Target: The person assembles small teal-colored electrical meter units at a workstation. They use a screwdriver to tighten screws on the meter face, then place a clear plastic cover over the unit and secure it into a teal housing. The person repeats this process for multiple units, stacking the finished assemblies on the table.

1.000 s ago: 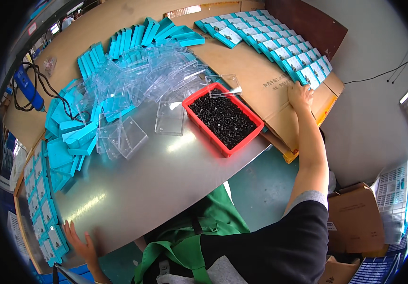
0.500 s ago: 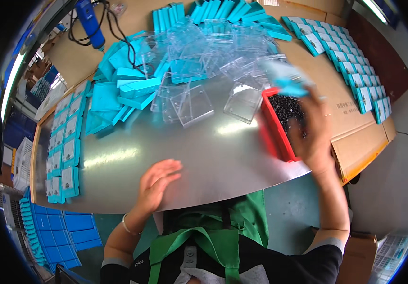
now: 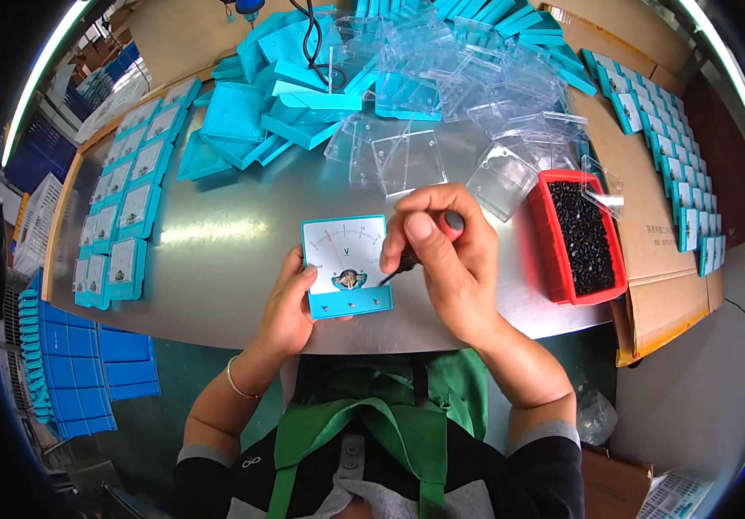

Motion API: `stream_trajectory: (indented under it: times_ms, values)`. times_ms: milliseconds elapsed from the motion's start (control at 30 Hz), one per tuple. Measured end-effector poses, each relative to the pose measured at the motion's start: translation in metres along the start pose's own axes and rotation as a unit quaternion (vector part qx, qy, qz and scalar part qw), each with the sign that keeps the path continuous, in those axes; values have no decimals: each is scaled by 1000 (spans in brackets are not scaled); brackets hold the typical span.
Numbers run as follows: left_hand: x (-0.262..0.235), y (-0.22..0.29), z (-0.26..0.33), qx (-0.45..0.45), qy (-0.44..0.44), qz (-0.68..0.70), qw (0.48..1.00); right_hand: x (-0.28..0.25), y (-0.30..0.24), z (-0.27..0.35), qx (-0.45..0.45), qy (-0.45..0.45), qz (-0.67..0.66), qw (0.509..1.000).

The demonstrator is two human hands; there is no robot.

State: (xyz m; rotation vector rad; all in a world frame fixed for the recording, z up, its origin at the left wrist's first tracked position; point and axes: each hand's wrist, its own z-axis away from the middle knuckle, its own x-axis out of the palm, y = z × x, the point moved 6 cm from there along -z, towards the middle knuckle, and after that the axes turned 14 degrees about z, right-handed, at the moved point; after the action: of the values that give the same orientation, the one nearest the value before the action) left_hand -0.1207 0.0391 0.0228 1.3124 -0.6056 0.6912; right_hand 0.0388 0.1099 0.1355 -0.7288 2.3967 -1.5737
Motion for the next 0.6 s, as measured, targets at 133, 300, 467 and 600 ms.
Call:
stream_trajectory:
  times_ms: [133, 300, 467, 600]
  values:
    - [0, -8, 3, 28, 3, -6, 1000, 15, 20, 1, -8, 32, -94, 995]
    - [2, -7, 6, 12, 19, 9, 1000, 16, 23, 9, 3, 27, -119, 993]
    - [4, -13, 6, 4, 10, 7, 1000, 17, 28, 12, 27, 39, -137, 989]
    - [9, -13, 9, 31, -6, -51, 998, 17, 31, 18, 25, 17, -124, 992]
